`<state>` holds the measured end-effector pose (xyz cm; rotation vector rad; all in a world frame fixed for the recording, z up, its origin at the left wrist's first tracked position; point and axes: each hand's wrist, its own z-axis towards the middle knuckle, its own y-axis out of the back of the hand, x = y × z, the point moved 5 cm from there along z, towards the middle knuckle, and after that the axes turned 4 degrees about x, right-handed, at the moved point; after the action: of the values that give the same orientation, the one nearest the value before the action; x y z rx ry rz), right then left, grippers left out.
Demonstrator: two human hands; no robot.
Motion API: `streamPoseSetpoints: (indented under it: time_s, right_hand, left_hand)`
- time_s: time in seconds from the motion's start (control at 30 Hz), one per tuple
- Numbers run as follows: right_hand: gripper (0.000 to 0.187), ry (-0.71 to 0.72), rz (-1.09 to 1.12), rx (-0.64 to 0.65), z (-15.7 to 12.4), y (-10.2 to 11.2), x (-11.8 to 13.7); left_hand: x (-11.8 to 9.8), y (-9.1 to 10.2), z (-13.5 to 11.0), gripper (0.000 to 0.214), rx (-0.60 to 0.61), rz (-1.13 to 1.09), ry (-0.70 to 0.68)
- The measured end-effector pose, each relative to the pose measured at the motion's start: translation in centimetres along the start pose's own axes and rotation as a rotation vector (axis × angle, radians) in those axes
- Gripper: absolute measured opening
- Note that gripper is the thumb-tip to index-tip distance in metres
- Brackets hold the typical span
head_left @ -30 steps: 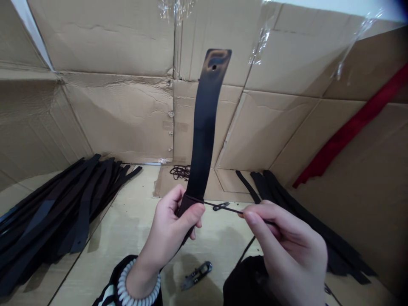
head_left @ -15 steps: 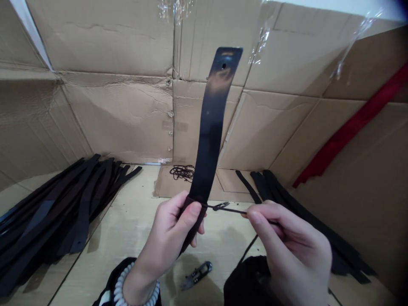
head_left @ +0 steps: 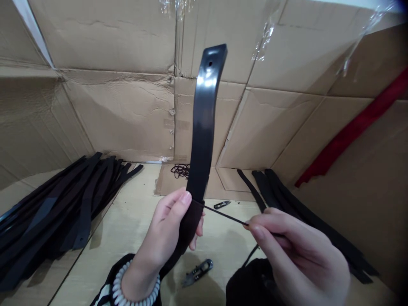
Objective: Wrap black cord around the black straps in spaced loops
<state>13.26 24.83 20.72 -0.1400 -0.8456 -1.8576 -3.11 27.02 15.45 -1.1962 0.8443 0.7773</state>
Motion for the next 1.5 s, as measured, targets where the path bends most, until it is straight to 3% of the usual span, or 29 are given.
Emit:
streamPoseSetpoints:
  time_s: [0.2, 0.37, 0.43, 0.53, 0.7, 0.77, 0.83, 0.97, 1.07, 1.17, 1.33, 1.43, 1.5]
  right_hand:
    - [0.014, -0.027, -0.004, -0.073, -0.2, 0.6, -0.1]
    - [0.020, -0.096, 0.008, -0.222, -0.5, 0.4, 1.0]
    - [0.020, -0.091, 0.009, -0.207, -0.6, 0.3, 1.1]
    - [0.017, -0.047, 0.017, -0.056, -0.4, 0.3, 0.7]
    - [0.026, -0.130, 0.009, 0.431, 0.5, -1.6, -1.0]
    - [0.024, -0.163, -0.004, 0.571, 0.7, -2.6, -1.4]
    - [0.021, -0.200, 0.011, 0.622, 0.6, -3.4, -2.0]
    - [0.064, -0.298, 0.221, 0.675, -0.2, -4.8, -2.7]
    - [0.075, -0.357, 0.465, 0.586, -0.2, -6.0, -2.2]
    - [0.057, -0.408, 0.641, 0.388, 0.6, -6.8, -1.2]
    - [0.015, -0.290, 0.474, 0.109, 2.0, -6.0, -0.4]
    - [0.011, -0.270, 0.418, 0.013, 2.2, -5.3, -0.8]
    - [0.016, -0.287, 0.423, 0.025, 2.1, -5.4, -1.2]
  left_hand:
    - [-0.1, -0.1, -0.3, 0.045, 0.101, 0.013, -0.019]
    - [-0.7, 0.2, -0.6, 0.042, 0.169, -0.020, -0.039]
    - [-0.8, 0.2, -0.6, 0.040, 0.184, -0.059, -0.026]
    - [-0.6, 0.0, -0.6, 0.039, 0.212, -0.103, -0.001]
    - [-0.2, -0.1, -0.4, 0.038, 0.240, -0.049, 0.014]
    - [-0.2, 0.0, -0.4, 0.036, 0.229, -0.009, 0.007]
    - [-0.2, 0.2, -0.3, 0.035, 0.205, 0.027, 0.013]
    - [-0.2, 0.1, -0.4, 0.035, 0.185, 0.063, 0.024]
    - [-0.3, -0.2, -0.4, 0.036, 0.203, 0.074, 0.006]
    - [-0.3, -0.3, -0.3, 0.036, 0.203, 0.087, -0.003]
    - [-0.1, 0.0, -0.3, 0.038, 0.189, 0.086, 0.016]
    - [-0.2, 0.1, -0.4, 0.036, 0.201, 0.098, 0.017]
    - [-0.2, 0.2, -0.4, 0.034, 0.198, 0.106, 0.034]
